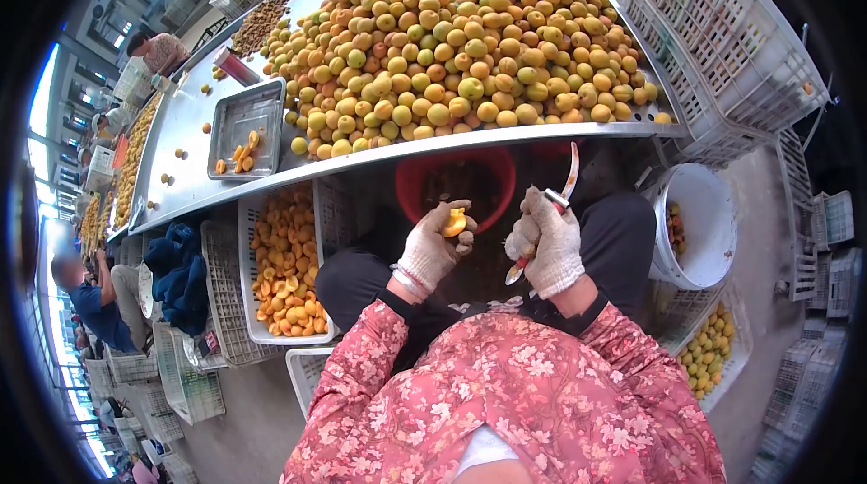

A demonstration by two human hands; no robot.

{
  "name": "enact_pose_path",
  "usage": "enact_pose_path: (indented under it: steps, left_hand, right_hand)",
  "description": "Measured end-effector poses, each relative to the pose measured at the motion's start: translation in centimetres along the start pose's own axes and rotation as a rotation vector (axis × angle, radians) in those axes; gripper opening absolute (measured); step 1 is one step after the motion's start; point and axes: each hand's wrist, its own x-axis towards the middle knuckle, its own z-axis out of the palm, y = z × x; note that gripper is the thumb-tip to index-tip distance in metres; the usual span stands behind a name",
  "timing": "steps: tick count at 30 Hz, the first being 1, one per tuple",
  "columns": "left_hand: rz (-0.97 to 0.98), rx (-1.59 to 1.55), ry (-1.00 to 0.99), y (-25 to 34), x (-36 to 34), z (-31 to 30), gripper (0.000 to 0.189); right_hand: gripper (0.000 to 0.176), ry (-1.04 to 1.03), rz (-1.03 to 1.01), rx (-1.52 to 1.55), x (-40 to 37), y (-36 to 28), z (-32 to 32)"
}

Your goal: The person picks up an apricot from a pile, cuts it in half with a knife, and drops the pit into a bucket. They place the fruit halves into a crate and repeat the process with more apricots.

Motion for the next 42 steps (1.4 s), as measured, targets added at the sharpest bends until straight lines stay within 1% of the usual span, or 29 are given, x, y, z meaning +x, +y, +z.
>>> enact_pose_path:
  steps: [4, 6, 8, 9, 11, 12, 15, 16, 17, 18, 20, 21, 22, 24, 26, 27, 28, 29, 30, 31, 32, 34, 36, 37, 38, 39, 40, 42]
  left_hand:
    - [0.029, 0.037, 0.056, 1.0, 0.1, 0.0, 0.043]
    - [0.023, 0.039, 0.053, 1.4, -0.1, -0.3, 0.04]
    - [0.089, 0.101, 0.06, 1.7, 0.2, -1.5, 0.034]
    - [0.138, 0.14, 0.095, 2.4, -0.3, -1.6, 0.029]
    - [0.226, 0.173, 0.156, 4.5, -1.5, -2.5, 0.029]
    - [0.259, 0.139, 0.199, 5.9, -2.0, -3.4, 0.03]
    - [0.481, 0.095, 0.373, 10.1, -4.4, -8.0, 0.03]
    - [0.54, 0.04, 0.389, 11.9, -5.2, -11.2, 0.027]
    - [0.663, -0.006, 0.568, 13.1, -6.7, -11.8, 0.023]
    - [0.71, 0.322, 0.628, 14.2, -8.2, -14.3, 0.024]
    - [0.792, 0.989, 0.866, 16.4, -11.3, -19.2, 0.033]
    - [0.836, 0.933, 0.947, 16.0, -13.0, -18.1, 0.047]
    - [0.767, 0.863, 0.91, 16.6, -14.1, -20.2, 0.058]
    - [0.822, -0.059, 0.792, 17.7, -14.8, -21.6, 0.06]
    - [0.787, -0.167, 0.796, 17.4, -14.4, -18.0, 0.062]
    - [0.765, -0.177, 0.797, 17.2, -13.9, -18.4, 0.054]
    - [0.761, -0.176, 0.79, 16.9, -13.5, -18.0, 0.054]
    - [0.74, -0.124, 0.655, 16.0, -13.0, -17.0, 0.045]
    - [0.72, -0.073, 0.522, 15.0, -12.5, -15.7, 0.037]
    - [0.718, -0.035, 0.464, 13.9, -11.6, -13.4, 0.034]
    - [0.72, -0.038, 0.461, 13.1, -10.6, -11.5, 0.034]
    - [0.58, 0.063, 0.426, 11.8, -8.8, -8.6, 0.034]
    - [0.549, 0.141, 0.371, 10.5, -6.8, -6.0, 0.034]
    - [0.527, 0.172, 0.353, 9.9, -5.9, -4.7, 0.034]
    - [0.494, 0.205, 0.345, 9.4, -5.2, -3.0, 0.033]
    - [0.46, 0.231, 0.311, 8.9, -4.4, -2.0, 0.031]
    - [0.427, 0.255, 0.277, 8.4, -3.7, -1.2, 0.029]
    - [0.384, 0.365, 0.286, 7.1, -2.4, -0.5, 0.026]
  right_hand:
    - [0.025, -0.023, 0.021, -0.03, 0.1, 0.4, -0.2]
    - [0.024, -0.021, 0.019, -0.029, 0.2, 0.4, -0.1]
    - [0.023, -0.038, 0.053, -0.05, 0.5, 0.6, -0.4]
    - [0.023, -0.023, 0.056, -0.049, 0.6, 0.7, -0.5]
    - [0.021, -0.013, 0.061, -0.064, 0.8, 0.3, -0.7]
    - [0.02, 0.004, 0.053, -0.08, 0.8, 0.0, -0.6]
    - [0.019, 0.051, 0.067, -0.11, 1.3, -0.7, -1.4]
    - [0.019, 0.051, 0.062, -0.106, 1.7, -1.1, -1.7]
    - [0.019, 0.075, 0.021, -0.229, 2.3, -1.7, -2.2]
    - [0.02, 0.1, -0.019, -0.353, 2.8, -2.4, -2.7]
    - [0.02, 0.087, -0.135, -0.512, 4.3, -4.8, -4.0]
    - [0.018, 0.129, -0.188, -0.619, 5.0, -6.5, -3.8]
    - [0.015, 0.171, -0.24, -0.726, 5.8, -8.2, -3.7]
    - [0.018, 0.16, -0.356, -0.864, 8.2, -11.5, -5.3]
    - [0.022, 0.189, -0.622, -1.045, 11.8, -14.5, -7.8]
    - [0.027, 0.245, -0.686, -1.161, 14.0, -16.4, -9.5]
    - [0.032, 0.303, -0.75, -1.279, 15.8, -18.3, -10.5]
    - [0.038, 0.377, -0.674, -1.343, 16.2, -20.1, -9.9]
    - [0.039, 0.414, -0.688, -1.383, 17.3, -21.2, -10.2]
    - [0.04, 0.451, -0.644, -1.508, 17.4, -22.0, -9.2]
    - [0.04, 0.486, -0.596, -1.632, 17.5, -22.7, -8.1]
    - [0.042, 0.457, -0.551, -1.712, 20.2, -22.8, -8.7]
    - [0.043, 0.396, -0.545, -1.722, 22.4, -22.0, -8.0]
    - [0.043, 0.409, -0.502, -1.816, 23.2, -21.9, -8.2]
    - [0.044, 0.42, -0.458, -1.91, 23.2, -21.7, -6.8]
    - [0.044, 0.415, -0.456, -1.91, 23.8, -21.6, -6.7]
    - [0.045, 0.42, -0.442, -1.935, 24.3, -21.3, -6.6]
    - [0.045, 0.422, -0.428, -1.961, 25.1, -21.2, -6.4]
